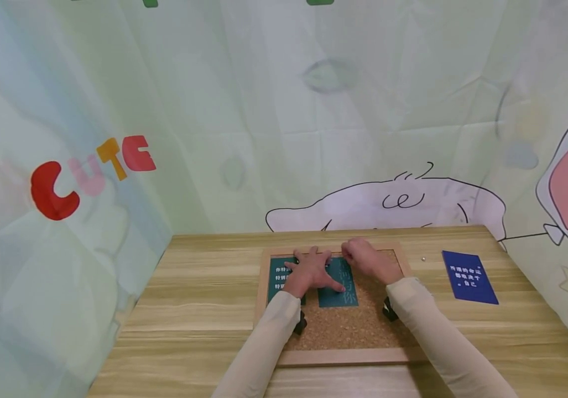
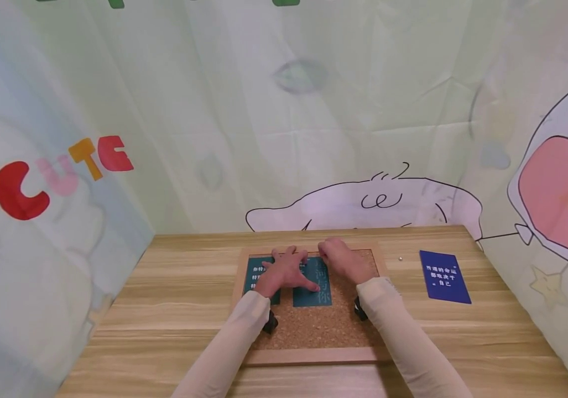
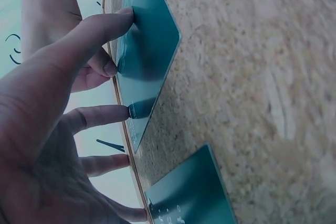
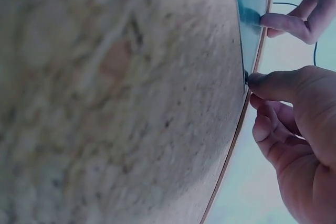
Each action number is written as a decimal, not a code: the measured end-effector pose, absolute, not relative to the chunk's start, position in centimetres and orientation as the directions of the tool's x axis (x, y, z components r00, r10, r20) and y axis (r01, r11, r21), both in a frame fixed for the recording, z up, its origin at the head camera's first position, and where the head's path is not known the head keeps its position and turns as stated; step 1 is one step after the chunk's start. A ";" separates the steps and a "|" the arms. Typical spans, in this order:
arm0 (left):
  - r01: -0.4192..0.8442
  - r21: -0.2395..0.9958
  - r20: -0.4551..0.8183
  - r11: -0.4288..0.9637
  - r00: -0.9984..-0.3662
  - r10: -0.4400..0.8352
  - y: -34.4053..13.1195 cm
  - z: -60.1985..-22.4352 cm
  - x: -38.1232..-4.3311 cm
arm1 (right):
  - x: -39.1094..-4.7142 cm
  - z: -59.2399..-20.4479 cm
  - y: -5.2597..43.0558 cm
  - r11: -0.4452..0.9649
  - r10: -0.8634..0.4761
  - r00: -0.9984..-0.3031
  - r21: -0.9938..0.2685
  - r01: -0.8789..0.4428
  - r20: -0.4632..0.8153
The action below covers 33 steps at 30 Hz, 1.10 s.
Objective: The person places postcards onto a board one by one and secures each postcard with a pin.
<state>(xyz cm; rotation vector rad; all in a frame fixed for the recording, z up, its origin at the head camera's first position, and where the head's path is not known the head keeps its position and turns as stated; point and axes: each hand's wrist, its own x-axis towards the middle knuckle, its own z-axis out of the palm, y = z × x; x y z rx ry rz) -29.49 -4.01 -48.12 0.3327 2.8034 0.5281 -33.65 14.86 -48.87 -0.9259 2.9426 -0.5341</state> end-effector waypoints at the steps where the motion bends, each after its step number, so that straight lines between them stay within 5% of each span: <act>1: 0.174 0.382 -0.218 0.908 -0.938 0.271 -4.0 -48.1 -29.5 | -33.7 -48.9 14.9 0.764 -0.555 -0.826 -0.336 -0.551 0.093; 12: 0.180 0.376 -0.216 0.909 -0.937 0.275 -4.0 -48.2 -29.3 | -33.7 -49.8 15.8 0.731 -0.461 -0.883 -0.527 -0.433 0.086; 33: 0.178 0.384 -0.214 0.906 -0.937 0.275 -4.0 -47.8 -29.2 | -34.4 -48.2 16.0 0.740 -0.434 -0.901 -0.578 -0.345 -0.018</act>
